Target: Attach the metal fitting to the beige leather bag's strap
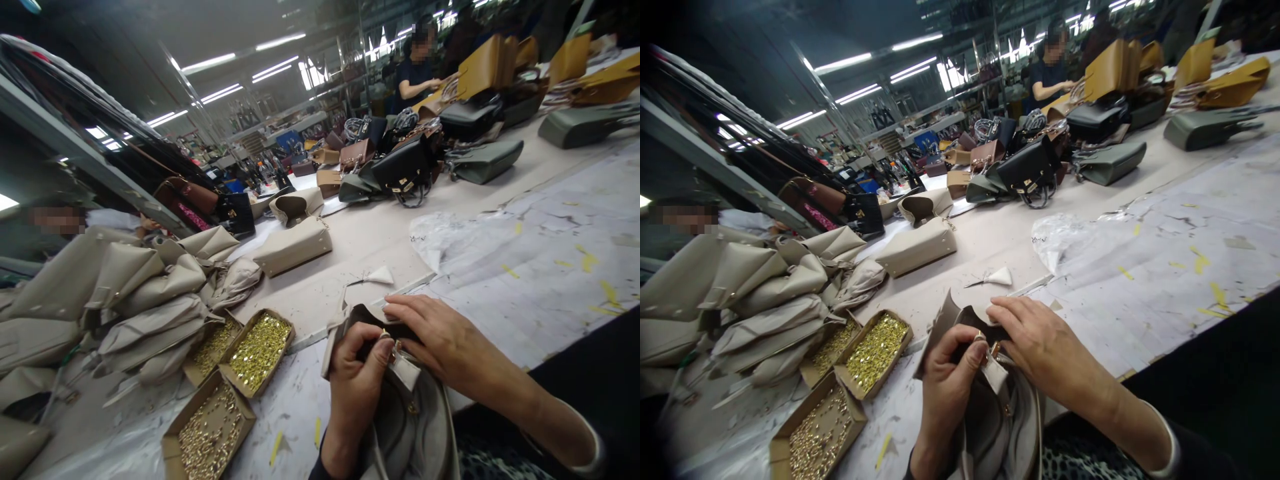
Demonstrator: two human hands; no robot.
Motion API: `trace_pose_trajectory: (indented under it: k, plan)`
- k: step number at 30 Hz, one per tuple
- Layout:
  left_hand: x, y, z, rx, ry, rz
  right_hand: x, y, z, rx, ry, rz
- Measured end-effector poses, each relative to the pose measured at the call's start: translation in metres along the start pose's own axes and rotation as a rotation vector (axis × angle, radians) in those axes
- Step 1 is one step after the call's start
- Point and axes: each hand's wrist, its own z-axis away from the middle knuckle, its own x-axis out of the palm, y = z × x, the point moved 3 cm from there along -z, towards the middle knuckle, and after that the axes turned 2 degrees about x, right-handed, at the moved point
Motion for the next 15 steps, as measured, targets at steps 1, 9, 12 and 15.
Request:
trace_pose_trajectory:
  k: [1, 9, 12, 15]
  plan:
    - [-0.001, 0.0, 0.0, 0.006, 0.008, -0.017, 0.0, -0.003, -0.002, -0.017, -0.001, 0.072]
    - [-0.001, 0.001, 0.001, 0.033, 0.013, -0.075, -0.003, -0.009, -0.028, -0.066, -0.192, 0.269]
    - [-0.002, -0.001, 0.0, 0.022, 0.004, -0.072, -0.006, 0.001, -0.026, -0.002, -0.19, 0.118]
    - [0.0, -0.002, -0.002, 0.005, -0.023, -0.083, -0.009, 0.014, -0.02, 0.05, -0.12, -0.117]
